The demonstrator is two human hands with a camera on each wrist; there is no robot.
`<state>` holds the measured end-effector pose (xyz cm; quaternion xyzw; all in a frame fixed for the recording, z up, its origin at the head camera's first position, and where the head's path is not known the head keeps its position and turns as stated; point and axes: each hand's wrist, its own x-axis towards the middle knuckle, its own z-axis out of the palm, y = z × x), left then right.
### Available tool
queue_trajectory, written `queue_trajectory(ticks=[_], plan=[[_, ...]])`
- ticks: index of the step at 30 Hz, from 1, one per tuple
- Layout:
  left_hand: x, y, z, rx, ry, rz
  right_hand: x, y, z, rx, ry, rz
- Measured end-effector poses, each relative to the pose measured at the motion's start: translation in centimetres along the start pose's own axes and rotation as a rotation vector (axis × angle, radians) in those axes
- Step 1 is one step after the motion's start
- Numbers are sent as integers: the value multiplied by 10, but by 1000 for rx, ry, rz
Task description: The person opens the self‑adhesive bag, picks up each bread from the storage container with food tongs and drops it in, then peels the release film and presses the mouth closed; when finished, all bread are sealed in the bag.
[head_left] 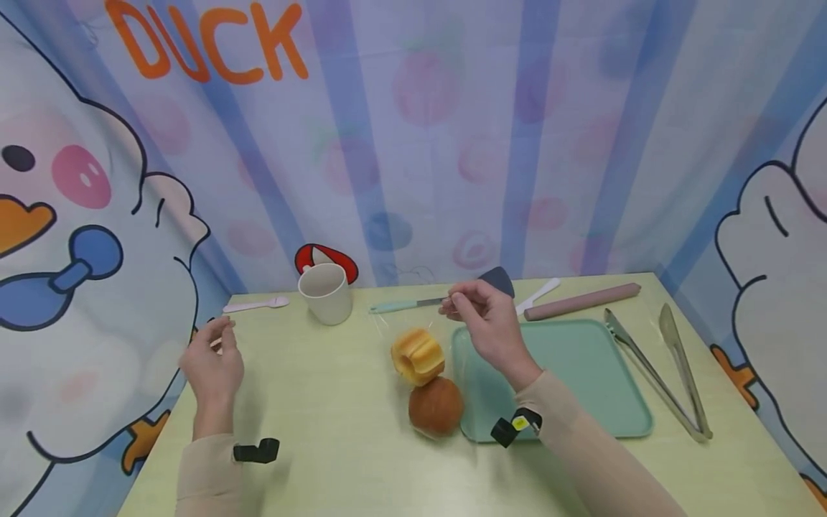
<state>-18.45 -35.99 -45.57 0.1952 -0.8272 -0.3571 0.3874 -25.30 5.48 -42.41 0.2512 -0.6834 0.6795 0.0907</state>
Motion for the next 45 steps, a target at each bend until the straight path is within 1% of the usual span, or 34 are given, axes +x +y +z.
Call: queue_trajectory(ticks=[2,3,6,8,13,15,17,19,21,24,27,30,32,34,37,41,43,45], plan=[[-2,-1,4,-24,-55,44,0,1,-1,2,1,-3],[-2,0,7,-41,-70,67,0,1,-2,5,0,-5],[-7,4,18,-81,-101,118,0,1,-2,9,-7,-10],[-11,10,27,-104,-119,153,0,2,-3,7,-10,-12],[-25,34,56,-166,-202,265,0,2,-3,15,-15,-16],[-31,45,68,-193,-254,307,0,2,-3,22,-19,-18],[-38,55,79,-215,-314,335,0,2,-3,28,-23,-19],[-44,64,88,-245,-385,348,-1,2,-2,29,-27,-19],[-48,72,96,-281,-463,340,-1,2,-2,30,-28,-21],[-53,79,107,-322,-566,308,-1,2,-2,29,-29,-23],[-55,84,115,-320,-626,264,-1,2,-2,30,-27,-25],[-56,86,120,-311,-638,225,-2,1,-2,33,-29,-21],[-57,87,121,-313,-628,200,-2,1,-3,33,-30,-15],[-57,88,120,-328,-605,175,-2,1,-3,34,-29,-11],[-55,88,117,-367,-544,159,-2,0,-5,29,-16,-8],[-50,90,110,-479,-464,179,0,0,-9,30,9,-11],[-48,92,106,-531,-448,188,1,0,-11,32,16,-9],[-47,93,103,-561,-440,201,2,0,-12,32,19,-9]])
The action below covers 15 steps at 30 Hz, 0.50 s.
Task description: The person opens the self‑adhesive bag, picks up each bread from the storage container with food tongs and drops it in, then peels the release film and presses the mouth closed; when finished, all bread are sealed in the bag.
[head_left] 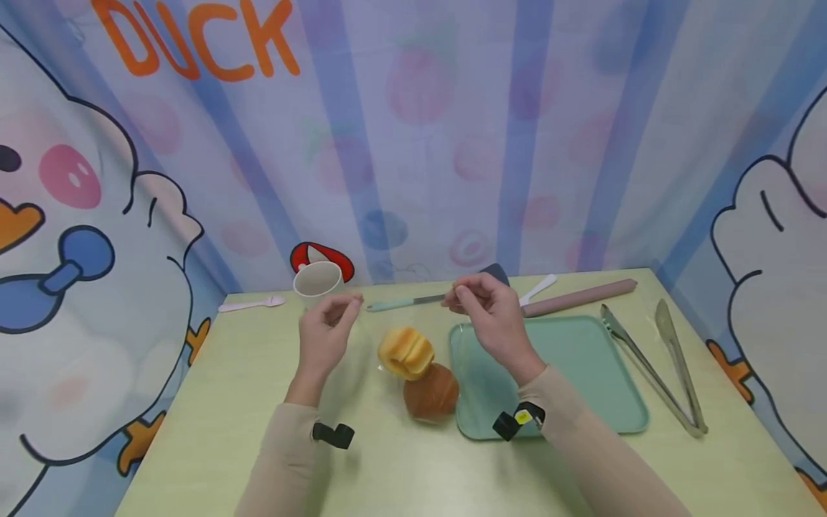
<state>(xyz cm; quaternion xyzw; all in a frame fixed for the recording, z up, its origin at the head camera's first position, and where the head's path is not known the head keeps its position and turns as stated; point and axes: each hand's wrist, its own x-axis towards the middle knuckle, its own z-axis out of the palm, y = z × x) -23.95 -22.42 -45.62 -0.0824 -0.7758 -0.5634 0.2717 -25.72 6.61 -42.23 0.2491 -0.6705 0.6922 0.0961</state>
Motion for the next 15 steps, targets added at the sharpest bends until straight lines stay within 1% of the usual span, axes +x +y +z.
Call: queue_trajectory(ticks=[6,12,15], plan=[[-1,11,-6,26,13,45,2,0,0,9,6,1],[-5,36,-11,87,20,72,1,-1,2,28,0,4],[-5,42,-13,114,22,119,1,-1,3,28,-2,3]])
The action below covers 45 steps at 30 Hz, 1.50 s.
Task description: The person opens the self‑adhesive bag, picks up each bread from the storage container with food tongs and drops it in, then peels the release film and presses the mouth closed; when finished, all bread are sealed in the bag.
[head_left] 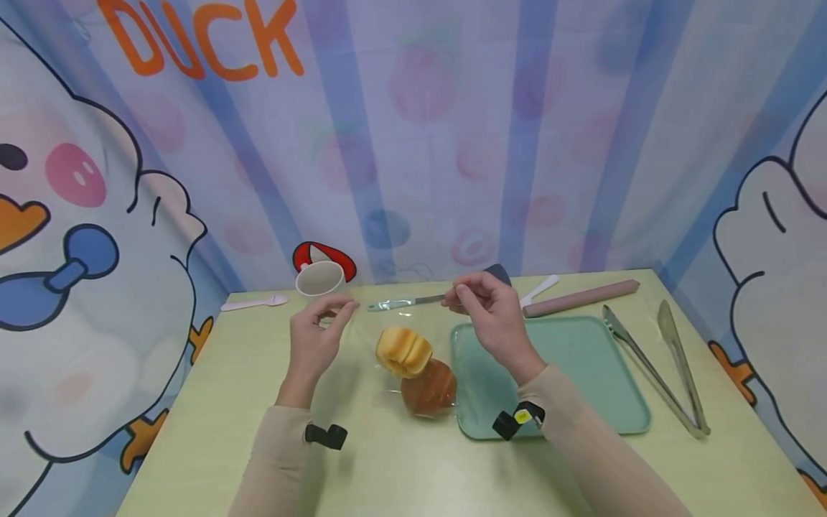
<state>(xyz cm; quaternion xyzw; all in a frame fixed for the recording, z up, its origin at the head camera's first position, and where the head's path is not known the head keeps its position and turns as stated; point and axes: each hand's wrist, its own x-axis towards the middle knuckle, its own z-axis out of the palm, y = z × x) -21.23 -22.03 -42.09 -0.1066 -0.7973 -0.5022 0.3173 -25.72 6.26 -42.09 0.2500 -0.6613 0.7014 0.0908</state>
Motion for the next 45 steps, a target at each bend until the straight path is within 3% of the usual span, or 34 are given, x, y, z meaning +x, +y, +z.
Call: queue_trajectory(ticks=[4,9,11,16,20,26,32,38,45], plan=[[2,0,-1,-3,-14,43,0,1,1,5,-5,6],[2,1,-2,-31,-29,35,-1,2,1,7,-15,7],[1,-9,-1,-45,-27,21,-1,2,1,3,-11,6],[-1,-35,4,-160,-38,-52,0,2,-1,-7,13,15],[-3,-34,0,-278,-54,-115,2,5,-7,-2,23,27],[-4,-31,-8,-379,-87,-119,7,6,-17,9,-10,39],[-4,-30,-13,-406,-98,-161,9,2,-25,-1,-96,49],[-5,-28,-15,-440,-95,-129,10,-3,-30,6,-159,76],[-3,-23,-18,-370,-94,-117,11,-5,-37,61,-214,53]])
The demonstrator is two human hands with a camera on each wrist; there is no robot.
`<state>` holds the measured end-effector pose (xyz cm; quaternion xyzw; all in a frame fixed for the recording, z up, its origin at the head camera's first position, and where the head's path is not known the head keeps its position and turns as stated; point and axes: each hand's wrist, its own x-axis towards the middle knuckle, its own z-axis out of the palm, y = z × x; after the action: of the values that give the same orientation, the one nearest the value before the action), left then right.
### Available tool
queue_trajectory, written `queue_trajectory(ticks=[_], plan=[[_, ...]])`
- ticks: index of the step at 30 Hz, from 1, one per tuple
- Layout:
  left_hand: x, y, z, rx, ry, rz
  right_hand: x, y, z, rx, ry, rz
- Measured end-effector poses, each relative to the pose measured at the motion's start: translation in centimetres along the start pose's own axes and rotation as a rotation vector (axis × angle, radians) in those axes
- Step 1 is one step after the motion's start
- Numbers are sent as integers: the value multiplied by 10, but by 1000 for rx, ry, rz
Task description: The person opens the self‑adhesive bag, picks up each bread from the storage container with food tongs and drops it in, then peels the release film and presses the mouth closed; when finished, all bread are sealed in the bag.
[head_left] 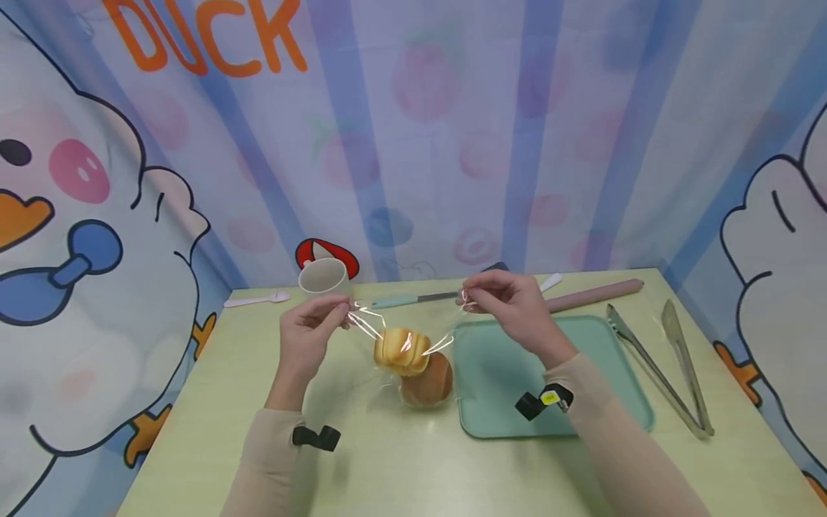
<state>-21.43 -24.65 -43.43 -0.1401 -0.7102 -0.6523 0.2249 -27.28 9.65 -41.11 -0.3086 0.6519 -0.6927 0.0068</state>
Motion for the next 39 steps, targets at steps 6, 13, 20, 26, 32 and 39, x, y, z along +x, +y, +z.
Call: queue_trajectory(ticks=[6,13,20,26,32,39], plan=[[2,1,0,-40,-38,60,0,0,-4,54,-32,-14],[4,2,3,-146,-65,139,-4,-1,-7,48,-49,-11],[6,5,3,-176,-132,171,-6,-3,-13,46,-91,-18],[7,9,3,-196,-162,160,-8,-8,-14,10,-119,-13],[7,22,10,-60,-42,41,-8,-16,-7,-92,-1,10],[7,27,11,-73,-68,0,-6,-20,-6,-103,43,4]])
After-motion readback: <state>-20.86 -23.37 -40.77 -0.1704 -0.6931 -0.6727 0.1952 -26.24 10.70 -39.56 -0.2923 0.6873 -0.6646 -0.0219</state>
